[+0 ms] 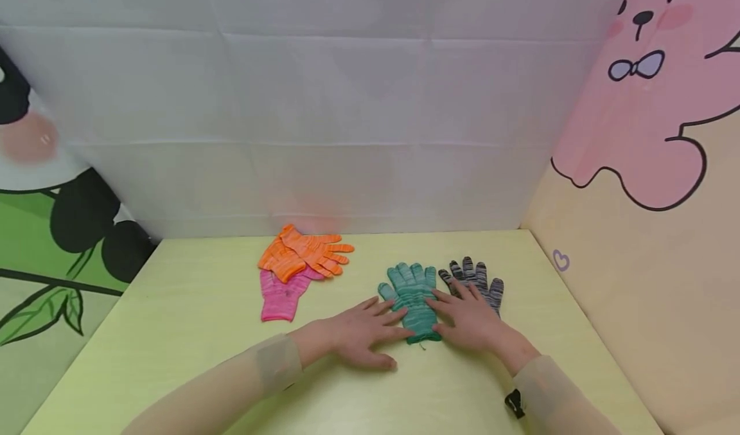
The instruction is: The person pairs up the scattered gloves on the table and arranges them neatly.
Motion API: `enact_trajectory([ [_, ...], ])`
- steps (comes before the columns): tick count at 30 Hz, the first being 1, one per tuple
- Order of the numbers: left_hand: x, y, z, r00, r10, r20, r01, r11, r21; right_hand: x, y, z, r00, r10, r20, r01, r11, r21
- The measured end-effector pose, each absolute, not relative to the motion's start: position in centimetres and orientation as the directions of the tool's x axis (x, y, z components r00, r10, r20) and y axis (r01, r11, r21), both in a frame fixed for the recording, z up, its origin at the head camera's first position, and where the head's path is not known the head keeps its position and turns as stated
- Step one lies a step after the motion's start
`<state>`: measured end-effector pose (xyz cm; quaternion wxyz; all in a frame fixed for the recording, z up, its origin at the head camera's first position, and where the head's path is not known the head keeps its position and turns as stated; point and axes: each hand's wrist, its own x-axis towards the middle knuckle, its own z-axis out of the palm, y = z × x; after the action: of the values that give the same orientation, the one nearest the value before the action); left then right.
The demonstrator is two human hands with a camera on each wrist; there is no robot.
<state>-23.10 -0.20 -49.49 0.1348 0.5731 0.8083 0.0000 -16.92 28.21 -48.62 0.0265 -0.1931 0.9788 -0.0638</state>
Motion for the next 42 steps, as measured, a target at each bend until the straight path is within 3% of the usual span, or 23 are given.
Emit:
enact_trajectory([
  [33, -23.9, 0.6, -49.6, -0.323, 0.926, -0.195, 0.906, 0.363, 0.22, -17.2, 28.8, -48.6, -0.929, -0.369, -0.026, -0.362, 0.921, -0.142],
  [42, -24.4, 0.7, -49.6, -0.359, 0.917, -0.174, 0.891, 0.392, 0.229, -17.2, 28.7, -48.7, -0.934, -0.357, -0.018, -0.346, 0.915, -0.207],
])
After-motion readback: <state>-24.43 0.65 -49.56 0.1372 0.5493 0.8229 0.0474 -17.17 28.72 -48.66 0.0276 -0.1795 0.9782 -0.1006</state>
